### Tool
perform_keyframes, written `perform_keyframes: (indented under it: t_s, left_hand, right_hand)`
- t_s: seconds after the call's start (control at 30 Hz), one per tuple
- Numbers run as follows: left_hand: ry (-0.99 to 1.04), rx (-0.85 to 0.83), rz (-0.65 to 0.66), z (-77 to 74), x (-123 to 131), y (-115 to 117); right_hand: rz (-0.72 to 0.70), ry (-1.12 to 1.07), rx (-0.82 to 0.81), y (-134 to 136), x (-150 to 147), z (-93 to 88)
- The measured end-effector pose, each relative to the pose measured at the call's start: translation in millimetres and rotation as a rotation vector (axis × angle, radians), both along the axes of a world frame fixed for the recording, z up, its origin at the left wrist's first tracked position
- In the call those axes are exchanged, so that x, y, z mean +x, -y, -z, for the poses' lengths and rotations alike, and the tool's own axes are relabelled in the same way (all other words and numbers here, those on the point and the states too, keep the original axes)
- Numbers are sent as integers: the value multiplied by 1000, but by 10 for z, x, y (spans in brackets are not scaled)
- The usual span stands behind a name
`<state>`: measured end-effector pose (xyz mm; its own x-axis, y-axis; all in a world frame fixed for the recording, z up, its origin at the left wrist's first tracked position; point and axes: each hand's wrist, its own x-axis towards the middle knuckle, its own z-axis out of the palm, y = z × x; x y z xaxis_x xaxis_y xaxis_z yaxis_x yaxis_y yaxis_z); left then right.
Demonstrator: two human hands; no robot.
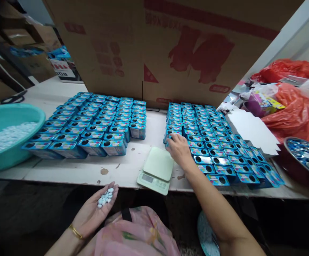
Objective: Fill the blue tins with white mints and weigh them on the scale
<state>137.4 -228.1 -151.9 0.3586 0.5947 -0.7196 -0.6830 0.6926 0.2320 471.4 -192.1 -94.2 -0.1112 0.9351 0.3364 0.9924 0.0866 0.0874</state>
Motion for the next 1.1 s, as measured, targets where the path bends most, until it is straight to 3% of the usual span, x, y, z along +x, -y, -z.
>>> perform_keyframes:
  t_s: [0.13,0.3,0.43,0.57,0.67,0.77,0.9,1.0,1.1]
  left_hand:
    - [-45,35,60,-34,166,43]
    - [-86,63,354,-3,533,109]
    - [-92,85,492,93,795,111]
    - [-65,71,513,161,970,114]
    - [-37,68,520,137,1060,135]
    - [-8,80,532,58,1067,151]
    - [24,86,512,-69,875,156]
    - [73,59,435,-149,687,179]
    - [162,58,385,-192,590,227]
  right_hand:
    - [86,122,-26,-146,183,-23]
    - [130,150,-43,-163,173,20]
    - [108,161,-55,-34,210,-128]
    - [2,177,-48,201,107,-396]
    - [-146,171,-97,318,-123,-489]
    - [-234,146,-161,341,-334,-460]
    - [-260,30,-123,436,-417,-482]
    - [-261,-156,-114,688,-526,-511]
    - [-400,-304,-230,993,-848,-354]
